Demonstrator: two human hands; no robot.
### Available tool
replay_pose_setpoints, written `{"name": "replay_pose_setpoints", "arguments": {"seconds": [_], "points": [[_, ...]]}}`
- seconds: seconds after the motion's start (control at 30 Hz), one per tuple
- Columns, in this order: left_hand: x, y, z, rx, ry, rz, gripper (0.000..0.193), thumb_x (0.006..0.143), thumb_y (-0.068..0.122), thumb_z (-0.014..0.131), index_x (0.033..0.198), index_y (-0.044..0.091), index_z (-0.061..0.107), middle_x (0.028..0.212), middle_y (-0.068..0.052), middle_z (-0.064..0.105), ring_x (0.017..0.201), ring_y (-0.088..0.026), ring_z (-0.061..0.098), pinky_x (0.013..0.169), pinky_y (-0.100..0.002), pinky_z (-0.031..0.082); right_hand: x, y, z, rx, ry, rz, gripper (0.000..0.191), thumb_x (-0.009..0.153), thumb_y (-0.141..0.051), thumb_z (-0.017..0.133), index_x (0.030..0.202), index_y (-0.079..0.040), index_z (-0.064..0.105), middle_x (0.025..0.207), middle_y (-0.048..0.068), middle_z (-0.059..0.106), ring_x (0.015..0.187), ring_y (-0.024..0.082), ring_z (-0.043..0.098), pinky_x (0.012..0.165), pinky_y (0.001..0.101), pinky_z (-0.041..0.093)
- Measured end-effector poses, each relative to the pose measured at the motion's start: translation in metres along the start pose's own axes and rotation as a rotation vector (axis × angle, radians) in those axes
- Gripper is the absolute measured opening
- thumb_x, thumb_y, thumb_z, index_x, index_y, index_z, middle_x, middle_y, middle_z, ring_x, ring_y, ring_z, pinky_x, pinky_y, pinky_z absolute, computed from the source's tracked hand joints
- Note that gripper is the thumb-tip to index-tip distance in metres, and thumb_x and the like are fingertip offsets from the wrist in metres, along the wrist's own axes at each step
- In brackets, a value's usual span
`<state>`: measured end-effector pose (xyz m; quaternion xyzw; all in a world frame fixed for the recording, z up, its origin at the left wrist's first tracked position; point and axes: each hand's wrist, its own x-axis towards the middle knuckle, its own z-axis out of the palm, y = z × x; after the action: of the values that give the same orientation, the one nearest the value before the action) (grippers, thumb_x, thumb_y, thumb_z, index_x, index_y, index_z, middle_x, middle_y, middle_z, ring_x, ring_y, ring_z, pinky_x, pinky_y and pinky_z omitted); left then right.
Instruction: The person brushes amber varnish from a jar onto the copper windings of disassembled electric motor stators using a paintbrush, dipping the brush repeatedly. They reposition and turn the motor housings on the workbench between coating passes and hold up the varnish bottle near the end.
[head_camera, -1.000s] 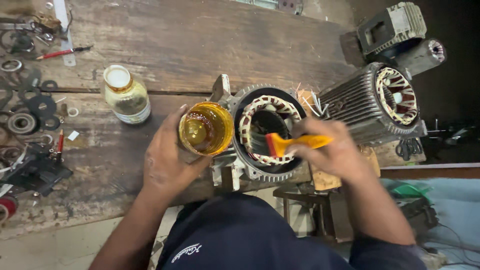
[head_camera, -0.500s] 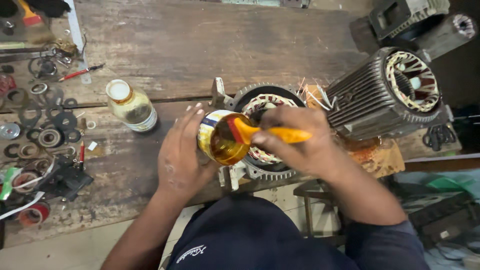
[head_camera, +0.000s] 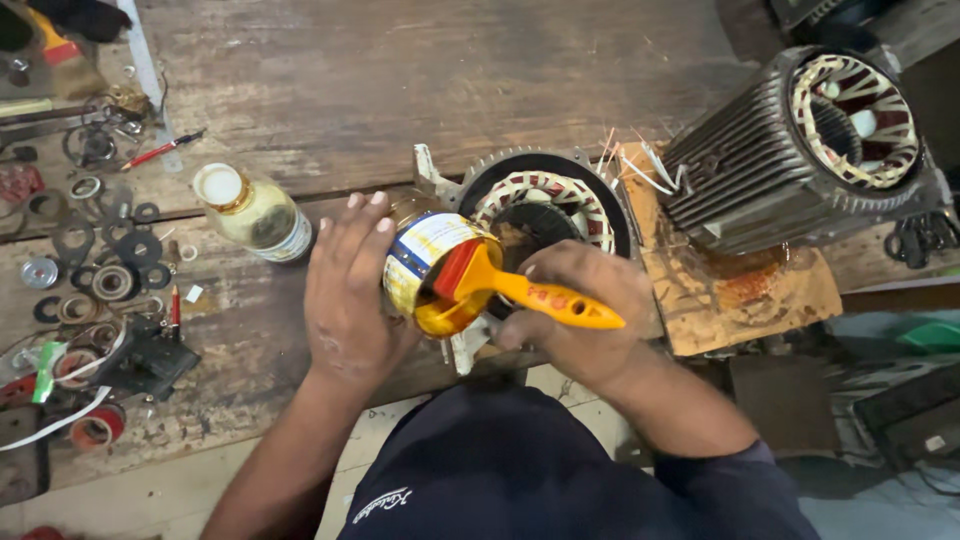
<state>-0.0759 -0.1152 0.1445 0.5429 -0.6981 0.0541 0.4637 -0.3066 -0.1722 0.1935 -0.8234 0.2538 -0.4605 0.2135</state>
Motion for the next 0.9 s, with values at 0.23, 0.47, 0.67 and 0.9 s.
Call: {"name": "replay_pose_setpoints", "arguments": {"seconds": [0.23, 0.47, 0.67, 0.9], "points": [[0.004, -0.002, 0.003, 0.034, 0.030, 0.094, 0.069, 0.089, 0.012, 0.083, 0.145, 0.004, 0.042, 0.150, -0.023, 0.051, 0.144, -0.044, 0.050, 0.123, -0.058, 0.040, -0.013, 0.002, 0.007, -0.088, 0.046, -0.133, 0.061, 0.074, -0.050, 0.089, 0.097, 0.001, 0.063, 0.085, 0.010, 0.069, 0.077, 0.025, 0.073, 0.069, 0.0337, 0.059], [0.007, -0.004, 0.007, 0.033, 0.009, 0.125, 0.073, 0.089, 0.014, 0.083, 0.147, 0.005, 0.039, 0.152, -0.022, 0.049, 0.144, -0.047, 0.048, 0.122, -0.061, 0.038, -0.031, 0.002, 0.008, 0.153, -0.066, 0.201, 0.043, 0.078, -0.029, 0.091, 0.099, -0.003, 0.066, 0.089, 0.010, 0.074, 0.077, 0.019, 0.075, 0.070, 0.0280, 0.057], [0.013, -0.005, 0.013, 0.065, 0.008, 0.163, 0.077, 0.088, 0.017, 0.084, 0.148, 0.005, 0.038, 0.152, -0.023, 0.048, 0.144, -0.047, 0.047, 0.121, -0.065, 0.036, -0.051, 0.014, 0.015, 0.308, 0.012, 0.400, 0.028, 0.085, -0.012, 0.086, 0.101, -0.003, 0.064, 0.090, 0.009, 0.073, 0.075, 0.017, 0.069, 0.069, 0.0293, 0.056], [0.015, -0.009, 0.018, 0.086, -0.091, 0.044, 0.082, 0.078, 0.007, 0.083, 0.148, 0.004, 0.040, 0.155, -0.023, 0.049, 0.148, -0.046, 0.046, 0.126, -0.063, 0.031, -0.069, 0.048, -0.017, 0.944, 0.188, 0.610, 0.027, 0.094, -0.008, 0.073, 0.113, 0.003, 0.057, 0.091, 0.020, 0.071, 0.077, 0.027, 0.074, 0.069, 0.0360, 0.063]]}}
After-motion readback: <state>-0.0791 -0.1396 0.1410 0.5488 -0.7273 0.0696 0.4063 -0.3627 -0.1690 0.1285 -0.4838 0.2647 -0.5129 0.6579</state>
